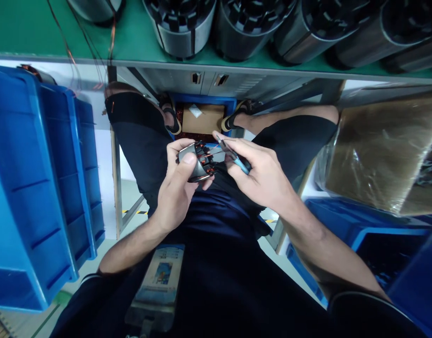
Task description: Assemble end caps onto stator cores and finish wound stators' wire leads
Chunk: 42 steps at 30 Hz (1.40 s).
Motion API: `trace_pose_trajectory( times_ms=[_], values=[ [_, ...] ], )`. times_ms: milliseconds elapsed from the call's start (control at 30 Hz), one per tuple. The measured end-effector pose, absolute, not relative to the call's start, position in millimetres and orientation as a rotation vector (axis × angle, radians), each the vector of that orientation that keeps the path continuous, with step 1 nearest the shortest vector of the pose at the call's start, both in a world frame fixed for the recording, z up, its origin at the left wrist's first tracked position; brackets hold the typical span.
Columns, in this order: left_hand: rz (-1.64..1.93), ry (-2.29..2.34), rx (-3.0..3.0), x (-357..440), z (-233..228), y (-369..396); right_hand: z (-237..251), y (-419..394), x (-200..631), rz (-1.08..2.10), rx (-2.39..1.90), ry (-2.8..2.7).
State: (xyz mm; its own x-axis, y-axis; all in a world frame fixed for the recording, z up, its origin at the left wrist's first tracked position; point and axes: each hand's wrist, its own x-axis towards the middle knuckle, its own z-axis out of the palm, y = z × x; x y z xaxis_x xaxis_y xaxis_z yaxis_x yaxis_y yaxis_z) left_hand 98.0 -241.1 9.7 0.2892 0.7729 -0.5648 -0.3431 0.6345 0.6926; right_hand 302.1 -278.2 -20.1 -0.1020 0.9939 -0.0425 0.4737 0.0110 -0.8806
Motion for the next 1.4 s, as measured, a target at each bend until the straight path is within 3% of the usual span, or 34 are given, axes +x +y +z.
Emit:
trace_pose_trajectory(
  times_ms=[367,867,1067,1200,1333,1400],
  values=[
    [0.822,1.074,0.72,96.8,27.0,-254.0,18.0,-292.3,297.7,0.816,-1.516,-1.821],
    [0.846,1.015,0.846,88.1,18.6,-264.0,28.0,-297.1,293.0,0.68,-1.579,-1.838],
    [0.85,1.071,0.705,84.9,15.1,-264.1,2.9,-276.8,287.5,0.956,-1.451,-1.684],
    [0.713,1.281,0.883,13.7,35.7,-253.7,-23.1,-256.5,283.0,1.028,-1.597,-1.628],
    [0.778,1.702,1.656,-108.9,83.8,-227.0,-43.8,-248.4,285.4,1.094,-1.659,-1.702],
    [0.624,1.973,2.021,-166.0,111.4,-205.1,-55.3,-248.3,288.1,1.131,-1.669,-1.741]
  ],
)
